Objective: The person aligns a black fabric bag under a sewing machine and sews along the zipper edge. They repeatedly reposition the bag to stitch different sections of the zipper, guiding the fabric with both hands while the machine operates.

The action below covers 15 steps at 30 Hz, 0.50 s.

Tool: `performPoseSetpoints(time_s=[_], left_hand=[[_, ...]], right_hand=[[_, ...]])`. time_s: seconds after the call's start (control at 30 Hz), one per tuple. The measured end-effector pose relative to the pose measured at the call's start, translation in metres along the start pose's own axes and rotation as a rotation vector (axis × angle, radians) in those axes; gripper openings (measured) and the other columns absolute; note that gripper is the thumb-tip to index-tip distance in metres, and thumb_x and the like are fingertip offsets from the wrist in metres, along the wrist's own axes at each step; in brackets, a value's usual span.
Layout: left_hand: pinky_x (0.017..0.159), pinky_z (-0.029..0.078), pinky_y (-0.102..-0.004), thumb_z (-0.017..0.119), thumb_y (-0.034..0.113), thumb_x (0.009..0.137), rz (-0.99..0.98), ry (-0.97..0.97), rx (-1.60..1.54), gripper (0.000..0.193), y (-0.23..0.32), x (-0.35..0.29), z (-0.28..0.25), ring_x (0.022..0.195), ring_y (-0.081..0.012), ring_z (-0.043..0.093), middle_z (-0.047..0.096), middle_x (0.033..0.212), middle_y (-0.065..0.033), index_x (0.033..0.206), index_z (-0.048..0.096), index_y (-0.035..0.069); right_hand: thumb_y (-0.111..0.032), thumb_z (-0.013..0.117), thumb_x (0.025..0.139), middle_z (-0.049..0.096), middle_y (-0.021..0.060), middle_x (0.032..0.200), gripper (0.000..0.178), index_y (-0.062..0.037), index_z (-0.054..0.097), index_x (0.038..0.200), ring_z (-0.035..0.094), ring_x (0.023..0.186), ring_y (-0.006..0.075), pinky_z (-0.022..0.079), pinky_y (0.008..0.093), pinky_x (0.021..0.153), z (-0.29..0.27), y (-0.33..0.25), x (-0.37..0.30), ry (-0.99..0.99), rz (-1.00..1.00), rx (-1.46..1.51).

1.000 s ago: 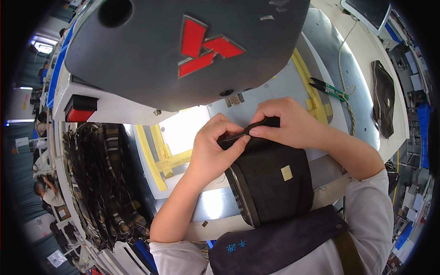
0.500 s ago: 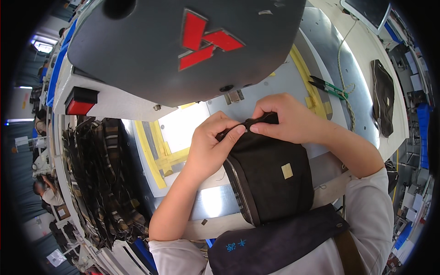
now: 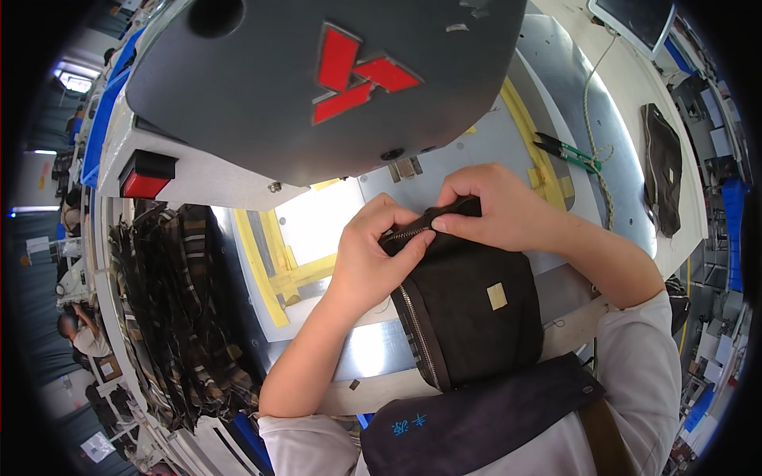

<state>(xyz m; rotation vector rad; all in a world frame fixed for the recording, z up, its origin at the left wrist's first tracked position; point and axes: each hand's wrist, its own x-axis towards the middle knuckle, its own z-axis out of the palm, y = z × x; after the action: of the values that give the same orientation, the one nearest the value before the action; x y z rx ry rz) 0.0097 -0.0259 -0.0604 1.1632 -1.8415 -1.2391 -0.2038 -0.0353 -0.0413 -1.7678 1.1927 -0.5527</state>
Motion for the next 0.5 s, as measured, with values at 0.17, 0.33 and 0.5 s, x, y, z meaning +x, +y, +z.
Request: performPoseSetpoints(time_s=[0.17, 0.33, 0.5], left_hand=[[0.064, 0.041, -0.0259, 0.073, 0.004, 0.079, -0.002, 0.013, -0.065, 0.009, -0.004, 0.001, 0.000, 0.071, -0.0128, 0.053, 0.055, 0.078, -0.0038, 0.083, 0.066, 0.000], [0.063, 0.040, -0.0253, 0.072, 0.004, 0.080, 0.009, 0.067, -0.071, 0.008, -0.007, 0.000, 0.003, 0.070, -0.0112, 0.050, 0.054, 0.078, -0.0032, 0.082, 0.065, 0.001], [0.063, 0.039, -0.0249, 0.070, 0.009, 0.085, -0.039, 0.016, -0.097, 0.010, -0.006, 0.003, 0.000, 0.068, -0.0106, 0.047, 0.053, 0.078, -0.0024, 0.083, 0.064, 0.001]], right_hand=[[-0.018, 0.072, 0.082, 0.063, 0.0079, 0.076, 0.019, -0.0015, 0.066, 0.087, 0.059, 0.071, 0.0176, 0.045, 0.0301, 0.067, 0.001, 0.001, -0.001, -0.004, -0.018, -0.020], [-0.019, 0.072, 0.085, 0.065, 0.0053, 0.082, 0.019, -0.0009, 0.066, 0.090, 0.059, 0.078, 0.0127, 0.046, 0.0275, 0.071, 0.004, 0.004, -0.003, 0.043, 0.017, 0.142], [-0.021, 0.071, 0.086, 0.066, 0.0059, 0.080, 0.021, -0.0016, 0.067, 0.091, 0.055, 0.069, 0.0124, 0.045, 0.0286, 0.064, 0.006, 0.014, 0.002, 0.084, -0.031, 0.137]])
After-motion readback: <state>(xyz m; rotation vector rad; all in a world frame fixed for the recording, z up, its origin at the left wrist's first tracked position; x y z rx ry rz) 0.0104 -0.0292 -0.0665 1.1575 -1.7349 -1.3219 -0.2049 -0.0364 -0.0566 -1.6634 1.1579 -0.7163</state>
